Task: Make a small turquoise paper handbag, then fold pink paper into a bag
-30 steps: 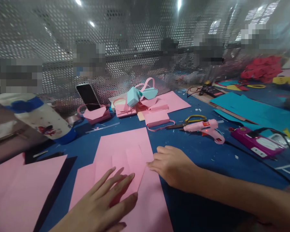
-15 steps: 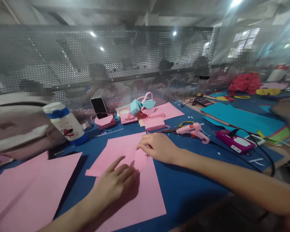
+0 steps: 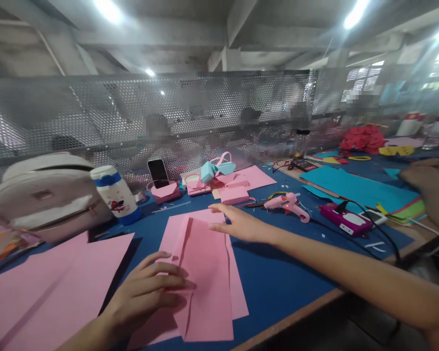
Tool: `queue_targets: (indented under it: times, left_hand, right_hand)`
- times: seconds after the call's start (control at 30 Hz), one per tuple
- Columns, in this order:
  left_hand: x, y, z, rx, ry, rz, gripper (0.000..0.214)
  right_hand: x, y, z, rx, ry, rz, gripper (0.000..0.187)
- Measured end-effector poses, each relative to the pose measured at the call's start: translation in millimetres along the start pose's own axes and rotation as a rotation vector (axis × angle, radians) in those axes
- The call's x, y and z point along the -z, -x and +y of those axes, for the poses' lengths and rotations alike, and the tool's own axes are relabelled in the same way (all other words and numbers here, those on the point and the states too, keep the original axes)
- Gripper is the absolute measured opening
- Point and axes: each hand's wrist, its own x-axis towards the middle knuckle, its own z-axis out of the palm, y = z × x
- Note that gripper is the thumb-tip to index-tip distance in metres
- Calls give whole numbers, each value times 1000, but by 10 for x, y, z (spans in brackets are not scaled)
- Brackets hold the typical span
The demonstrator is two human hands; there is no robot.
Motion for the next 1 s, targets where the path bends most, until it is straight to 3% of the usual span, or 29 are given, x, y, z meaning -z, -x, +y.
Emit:
queue_targets:
  times: [0.17,0.3,0.4,0.57,0.67,0.87,1.0]
  left_hand:
    - [-116,-48,163,-31,33,-22,16]
    - [-260,-141,242,-43,19,-88,34]
    - [-359,-176,262,-67,-89,-162,26]
    - [-412,-171,254,-4,-84,-243,28]
    - [-395,-166,228,45,-4,-290,38]
    - [-291,-80,156,46,-110,-154,41]
    - [-204,25,114,172,-199,-102,26]
  right_hand:
    - [-170,-296,115,-69,-201,-95,51]
    - [-285,-530,90,-62,-250,-276,50]
    - [-373,-639,40,-56,-235,-349,47]
    - [-472,-713,-44,59,-28,-423,35]
    - [-495,-726,-73,164,-52,-518,31]
    - [-559,-718,-71,199,-72,-544,19]
    - [-605,-703,-81,171,-4,-540,13]
